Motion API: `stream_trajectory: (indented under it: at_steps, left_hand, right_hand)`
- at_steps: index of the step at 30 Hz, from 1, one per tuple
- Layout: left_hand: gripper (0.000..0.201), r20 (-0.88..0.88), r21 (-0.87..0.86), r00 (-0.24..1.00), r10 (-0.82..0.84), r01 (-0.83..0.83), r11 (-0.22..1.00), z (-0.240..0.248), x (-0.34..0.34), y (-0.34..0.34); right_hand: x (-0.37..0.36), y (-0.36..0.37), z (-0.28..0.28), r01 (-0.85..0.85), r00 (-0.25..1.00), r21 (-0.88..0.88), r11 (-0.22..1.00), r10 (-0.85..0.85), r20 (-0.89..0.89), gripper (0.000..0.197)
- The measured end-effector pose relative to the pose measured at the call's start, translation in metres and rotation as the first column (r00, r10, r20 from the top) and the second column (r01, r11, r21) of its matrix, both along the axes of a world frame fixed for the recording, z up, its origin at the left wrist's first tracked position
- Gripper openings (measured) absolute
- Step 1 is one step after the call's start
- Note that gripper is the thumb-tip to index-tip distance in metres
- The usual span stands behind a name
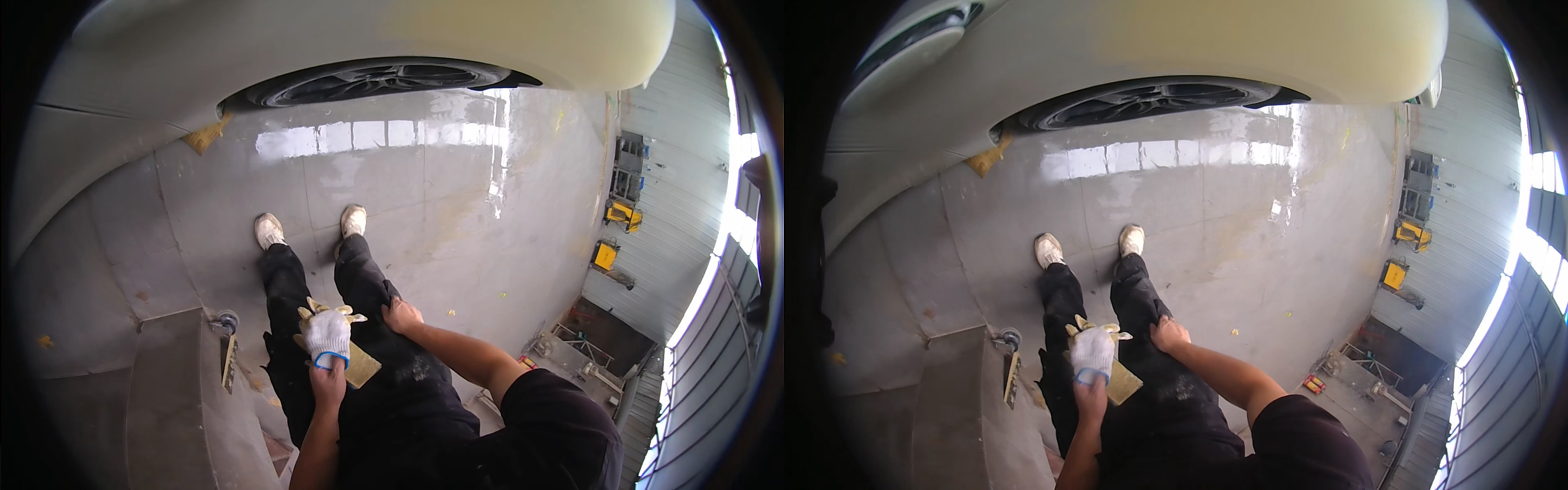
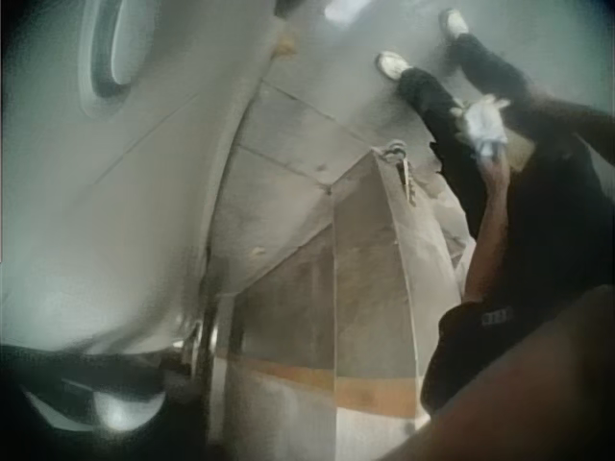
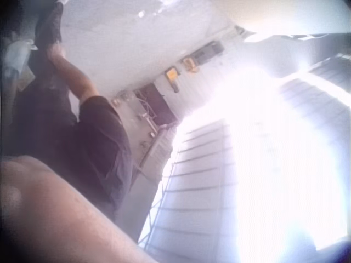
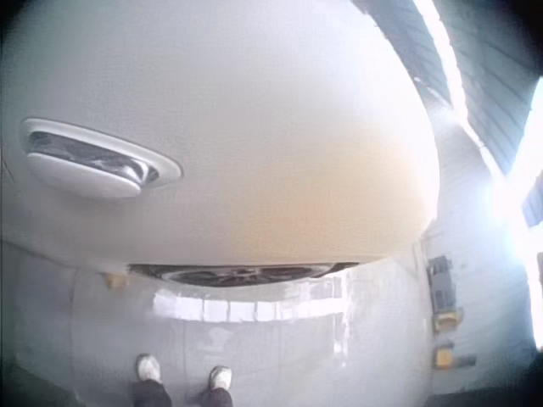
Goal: The person inspects a white car's front bumper, then uses a pneumatic tool to clean the area. They mix a yellow body filler in a can and apply it to the bumper with a spreader, smoothing the surface.
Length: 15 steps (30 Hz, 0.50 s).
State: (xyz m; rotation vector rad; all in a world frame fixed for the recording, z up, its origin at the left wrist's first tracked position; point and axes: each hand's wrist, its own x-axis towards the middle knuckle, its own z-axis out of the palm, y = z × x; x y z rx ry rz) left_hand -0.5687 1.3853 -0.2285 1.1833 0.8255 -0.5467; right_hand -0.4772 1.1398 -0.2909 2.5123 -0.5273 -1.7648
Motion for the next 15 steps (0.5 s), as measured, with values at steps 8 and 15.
stream_trajectory:
  at_steps: [8,15]
  left_hand:
    - [0.042,-0.091,0.173,0.996,-0.020,0.036,0.984,-0.006,0.016,-0.029]
    - [0.057,-0.156,0.406,0.977,-0.147,0.199,0.892,-0.009,0.030,-0.100]
  right_hand:
    - [-0.004,-0.032,0.013,-0.290,0.945,0.240,0.926,0.318,-0.083,0.055]
    - [0.046,-0.082,0.101,0.266,0.943,0.666,0.697,-0.332,-0.029,0.049]
